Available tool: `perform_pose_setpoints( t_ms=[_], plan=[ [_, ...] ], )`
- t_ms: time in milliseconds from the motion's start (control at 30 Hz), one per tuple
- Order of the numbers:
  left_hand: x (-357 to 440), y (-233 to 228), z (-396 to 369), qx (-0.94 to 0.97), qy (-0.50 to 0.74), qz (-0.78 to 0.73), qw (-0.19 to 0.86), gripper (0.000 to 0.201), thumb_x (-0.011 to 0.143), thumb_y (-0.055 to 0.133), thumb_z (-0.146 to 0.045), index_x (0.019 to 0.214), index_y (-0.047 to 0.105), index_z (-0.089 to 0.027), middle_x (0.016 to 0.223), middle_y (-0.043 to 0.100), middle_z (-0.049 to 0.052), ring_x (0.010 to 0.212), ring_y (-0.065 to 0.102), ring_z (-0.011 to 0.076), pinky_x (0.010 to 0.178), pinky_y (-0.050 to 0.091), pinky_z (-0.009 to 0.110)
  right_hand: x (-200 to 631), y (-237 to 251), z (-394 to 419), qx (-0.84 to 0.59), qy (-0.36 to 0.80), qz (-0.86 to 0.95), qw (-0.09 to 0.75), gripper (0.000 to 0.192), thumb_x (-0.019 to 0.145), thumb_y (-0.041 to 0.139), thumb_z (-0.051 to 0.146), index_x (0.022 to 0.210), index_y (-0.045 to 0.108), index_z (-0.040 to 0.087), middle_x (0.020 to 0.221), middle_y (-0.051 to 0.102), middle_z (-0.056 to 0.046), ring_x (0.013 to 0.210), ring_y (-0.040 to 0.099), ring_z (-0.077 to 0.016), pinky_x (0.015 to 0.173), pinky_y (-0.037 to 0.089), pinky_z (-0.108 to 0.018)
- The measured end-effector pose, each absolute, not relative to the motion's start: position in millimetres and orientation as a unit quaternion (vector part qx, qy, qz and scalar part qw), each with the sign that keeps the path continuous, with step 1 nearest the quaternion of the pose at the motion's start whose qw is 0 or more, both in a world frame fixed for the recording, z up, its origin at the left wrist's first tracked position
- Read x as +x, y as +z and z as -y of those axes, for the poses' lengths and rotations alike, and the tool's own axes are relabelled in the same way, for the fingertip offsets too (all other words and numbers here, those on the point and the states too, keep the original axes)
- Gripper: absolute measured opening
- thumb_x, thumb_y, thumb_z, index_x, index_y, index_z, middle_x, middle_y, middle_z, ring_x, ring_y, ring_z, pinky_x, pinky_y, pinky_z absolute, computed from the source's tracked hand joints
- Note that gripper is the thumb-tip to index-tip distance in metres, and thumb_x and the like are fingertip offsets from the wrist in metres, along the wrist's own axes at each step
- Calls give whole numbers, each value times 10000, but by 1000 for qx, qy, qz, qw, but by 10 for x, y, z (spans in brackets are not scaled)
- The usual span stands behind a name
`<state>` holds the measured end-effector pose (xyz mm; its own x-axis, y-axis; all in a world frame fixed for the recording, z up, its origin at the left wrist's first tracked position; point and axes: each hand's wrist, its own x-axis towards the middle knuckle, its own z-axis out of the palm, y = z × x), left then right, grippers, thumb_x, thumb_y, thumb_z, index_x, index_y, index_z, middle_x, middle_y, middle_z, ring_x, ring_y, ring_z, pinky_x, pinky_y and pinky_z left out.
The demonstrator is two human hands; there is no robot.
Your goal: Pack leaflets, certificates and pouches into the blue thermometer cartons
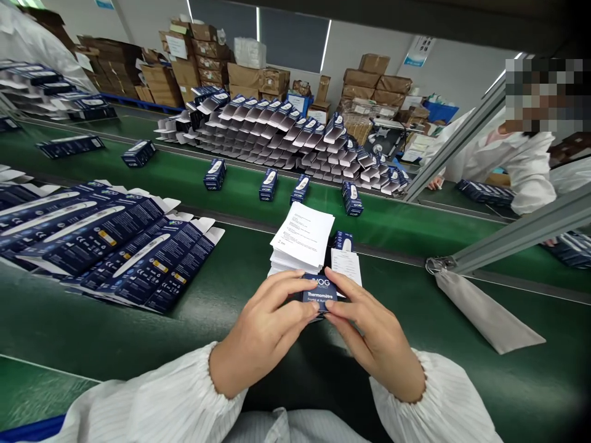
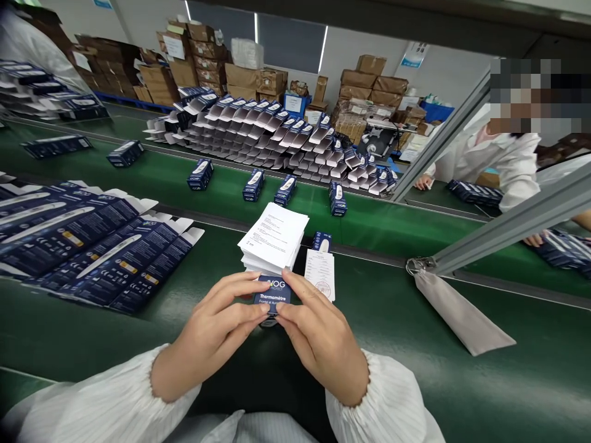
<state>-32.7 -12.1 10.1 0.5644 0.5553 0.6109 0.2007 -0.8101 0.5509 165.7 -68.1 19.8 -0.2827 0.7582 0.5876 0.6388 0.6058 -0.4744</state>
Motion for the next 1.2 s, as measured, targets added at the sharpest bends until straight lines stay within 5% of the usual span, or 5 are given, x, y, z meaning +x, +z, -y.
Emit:
perform_pose_setpoints(
  t_ms=[300, 533, 633, 967, 1200],
  plan=[
    [-223, 9, 198, 817, 317, -297, 381, 767, 836, 606, -234, 1430, 142, -374, 1429, 412, 43, 1298, 416, 234, 1075, 388, 443, 1867, 770, 635, -455, 90, 860, 215, 419, 859, 647, 406, 1213, 554, 202, 1050, 619, -100, 911, 569, -247, 775, 522, -414],
    [-81, 350, -326, 832, 423, -317, 170, 326, 948, 398, -224, 1249, 523, -229, 1245, 586, 54, 1198, 509, 185, 1031, 419, 364, 3096, 201, 250, -623, 302, 363, 624, 338, 802, 668, 478, 997, 652, 203, 839, 597, -26, 601, 523, -126, 448, 459, -211],
    [144, 241, -455, 905, 277, -313, 82, 424, 944, 408, -346, 1304, 466, -130, 1375, 487, 156, 1321, 393, 277, 1089, 327, 511, 3325, -223, -195, -650, 333, 289, 619, 305, 786, 700, 441, 814, 618, 149, 606, 518, 24, 462, 448, -88, 402, 436, -201],
    [70, 459, -408, 939, 159, -284, 108, 543, 800, 286, 37, 1291, 461, -114, 1154, 643, 166, 1059, 625, 279, 857, 516, 431, 3158, -676, -681, -602, 352, 325, 639, 230, 907, 586, 326, 1061, 604, 157, 1118, 619, -76, 1017, 609, -186, 862, 520, -340],
    [492, 563, -1083, 919, 84, -366, 117, 347, 888, 424, -234, 1151, 574, -65, 961, 683, 184, 882, 653, 336, 732, 493, 423, 2705, -323, 119, -608, 347, 512, 499, 292, 720, 760, 308, 988, 702, 209, 1094, 664, -51, 1113, 557, -246, 1065, 341, -448]
  ],
)
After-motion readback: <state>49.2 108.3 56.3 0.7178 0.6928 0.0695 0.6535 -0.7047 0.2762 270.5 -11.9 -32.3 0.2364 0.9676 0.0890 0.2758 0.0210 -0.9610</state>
